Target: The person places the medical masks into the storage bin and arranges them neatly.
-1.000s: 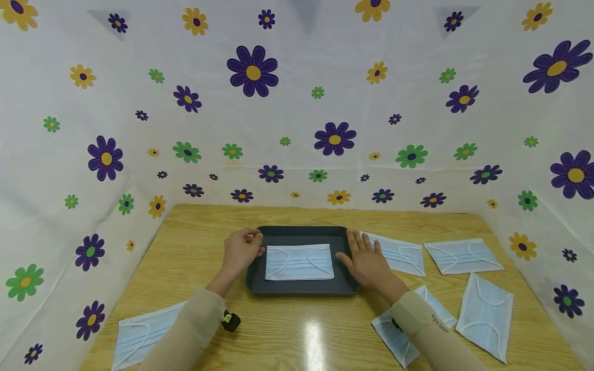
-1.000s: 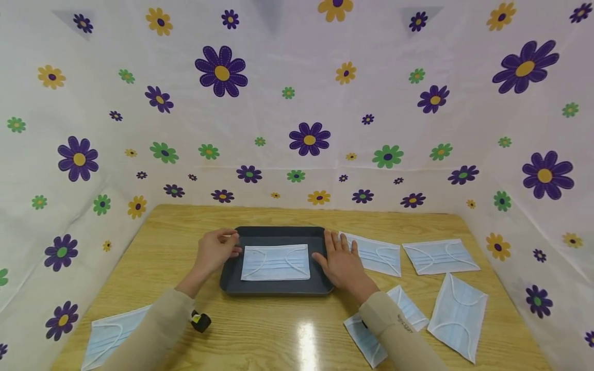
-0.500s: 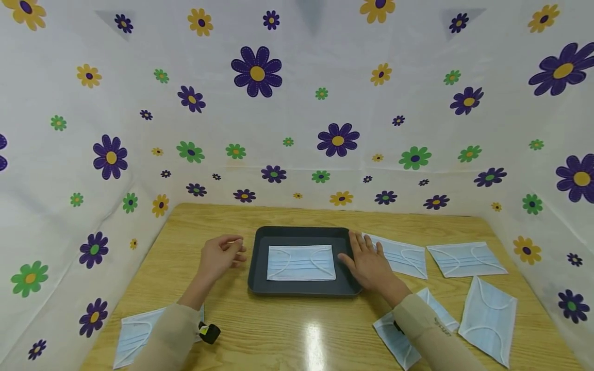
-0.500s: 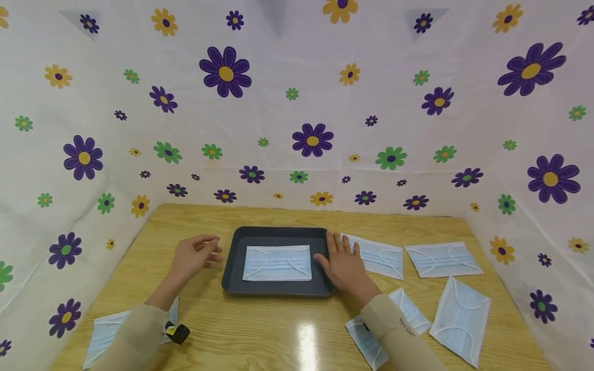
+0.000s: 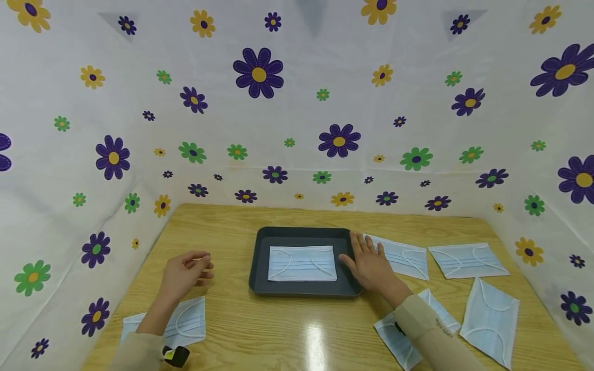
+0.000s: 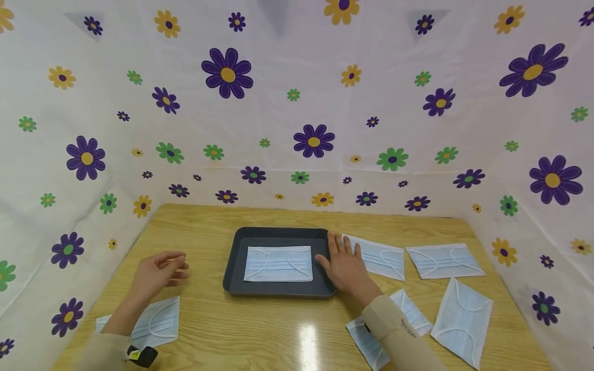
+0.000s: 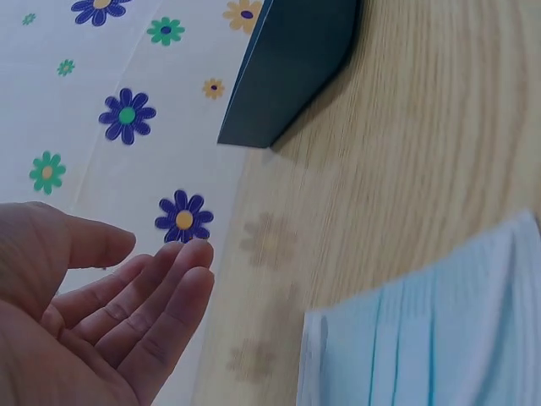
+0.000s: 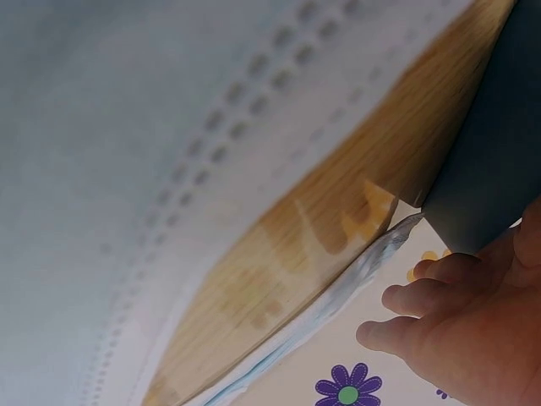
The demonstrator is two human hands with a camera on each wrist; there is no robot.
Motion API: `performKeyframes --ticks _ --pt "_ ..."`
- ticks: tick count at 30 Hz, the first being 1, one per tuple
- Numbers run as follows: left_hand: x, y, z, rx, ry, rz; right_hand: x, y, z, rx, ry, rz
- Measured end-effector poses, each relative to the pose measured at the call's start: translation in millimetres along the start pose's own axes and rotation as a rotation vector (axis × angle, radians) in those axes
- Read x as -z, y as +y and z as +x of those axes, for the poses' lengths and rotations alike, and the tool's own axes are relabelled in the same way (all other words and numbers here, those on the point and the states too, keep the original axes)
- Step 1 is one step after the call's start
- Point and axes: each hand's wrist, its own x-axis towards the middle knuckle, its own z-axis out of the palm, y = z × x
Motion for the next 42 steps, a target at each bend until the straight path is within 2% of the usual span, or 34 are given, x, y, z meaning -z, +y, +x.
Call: performKeyframes --ticks 4,11,16,23,28,30,34,42 --pt "18.3 -9.3 -10.5 0.03 0.018 0.023 -0.6 0.8 0.1 0.004 -0.003 -0.003" --pt "46.4 -27.9 -24.8 0.117 0.073 0.066 -0.2 0.9 0.1 0.001 -0.02 -0.007" --pt "62.7 -34.5 -36.9 0.165 0.132 0.067 -0.5 0.2 -0.3 -0.001 -0.015 -0.009" --pt "85.3 -45.3 -50.7 0.245 0.245 0.149 -2.0 0.3 0.3 -0.007 -0.023 -0.005" --pt "100.9 -56.7 -56.8 0.301 0.269 0.175 -1.3 0.2 1.0 -0.005 -0.018 -0.01" --pt "106.0 -61.5 -58.8 0.317 0.273 0.187 -1.2 0.4 1.2 -0.003 -0.017 -0.012" --pt "111.9 -67.3 -62.0 0.343 0.322 0.253 -1.1 0.5 1.6 -0.001 -0.016 -0.017" --pt "112.8 -69.7 -68.7 0.385 0.44 0.424 -0.2 -0.1 1.6 -0.004 -0.016 -0.013"
